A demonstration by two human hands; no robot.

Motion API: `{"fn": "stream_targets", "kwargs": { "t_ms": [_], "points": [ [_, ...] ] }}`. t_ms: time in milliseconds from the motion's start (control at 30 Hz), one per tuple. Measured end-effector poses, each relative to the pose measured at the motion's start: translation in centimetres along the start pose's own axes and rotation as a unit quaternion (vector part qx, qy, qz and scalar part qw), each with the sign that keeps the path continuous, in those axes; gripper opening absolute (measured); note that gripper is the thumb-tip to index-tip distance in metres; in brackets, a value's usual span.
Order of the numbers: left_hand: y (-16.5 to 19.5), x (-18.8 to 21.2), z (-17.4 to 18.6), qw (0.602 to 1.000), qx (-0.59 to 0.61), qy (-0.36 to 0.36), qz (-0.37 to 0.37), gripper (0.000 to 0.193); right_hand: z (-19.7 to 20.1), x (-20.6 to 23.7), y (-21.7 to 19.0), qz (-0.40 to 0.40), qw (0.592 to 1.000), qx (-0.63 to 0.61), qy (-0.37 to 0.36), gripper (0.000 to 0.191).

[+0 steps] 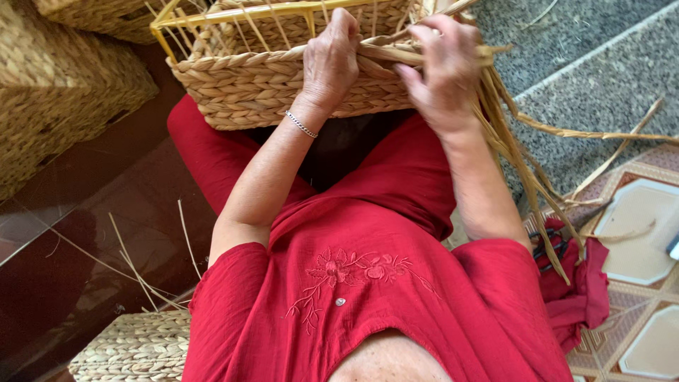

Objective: The person sits on stairs weaving a water hyacinth basket around a wooden frame, threading and pulling long woven strands over and under the rim to build up the basket wall, tucking the ends in and rotating the basket as they work.

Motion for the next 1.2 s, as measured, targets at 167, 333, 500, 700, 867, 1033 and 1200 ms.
{"fn": "stream_targets", "kwargs": {
  "t_ms": [167,333,500,700,867,1033,1200],
  "points": [
    [-0.1,0.1,-0.4,1.000,-0.011,0.007,0.005,0.017,2.5,6.9,4.2,-0.080,0.990,0.107,-0.035,0.073],
    [-0.8,0.2,-0.5,0.999,0.009,-0.026,0.035,0.017,3.7,10.5,6.5,-0.124,0.975,0.182,0.041,0.074],
    [0.1,0.6,0.7,1.000,0.025,0.007,0.004,0.023,3.7,15.8,9.7,-0.201,0.979,-0.015,0.041,0.083],
    [0.7,0.7,1.3,0.999,0.046,-0.001,-0.005,0.023,4.1,20.9,11.9,-0.239,0.963,0.099,-0.082,0.034],
    [1.4,0.8,1.6,0.998,0.054,0.009,-0.016,0.022,5.3,21.5,11.3,-0.323,0.922,-0.032,-0.210,0.095],
    [1.7,1.1,1.8,0.999,0.040,0.006,-0.022,0.024,6.8,12.0,4.8,-0.129,0.989,0.064,-0.033,0.096],
    [1.7,1.1,1.8,0.999,0.039,-0.006,-0.025,0.024,2.4,5.4,4.9,-0.102,0.992,0.073,-0.018,0.090]
  ]
}}
Point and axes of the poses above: each hand's wrist, its own x-axis away from the middle knuckle, its own z-axis out of the back of the hand, y = z × x, the point moved 9 cm from there along -x, towards the middle knuckle, and after that the axes turned 13 degrees about -y, right-handed, at the moved point
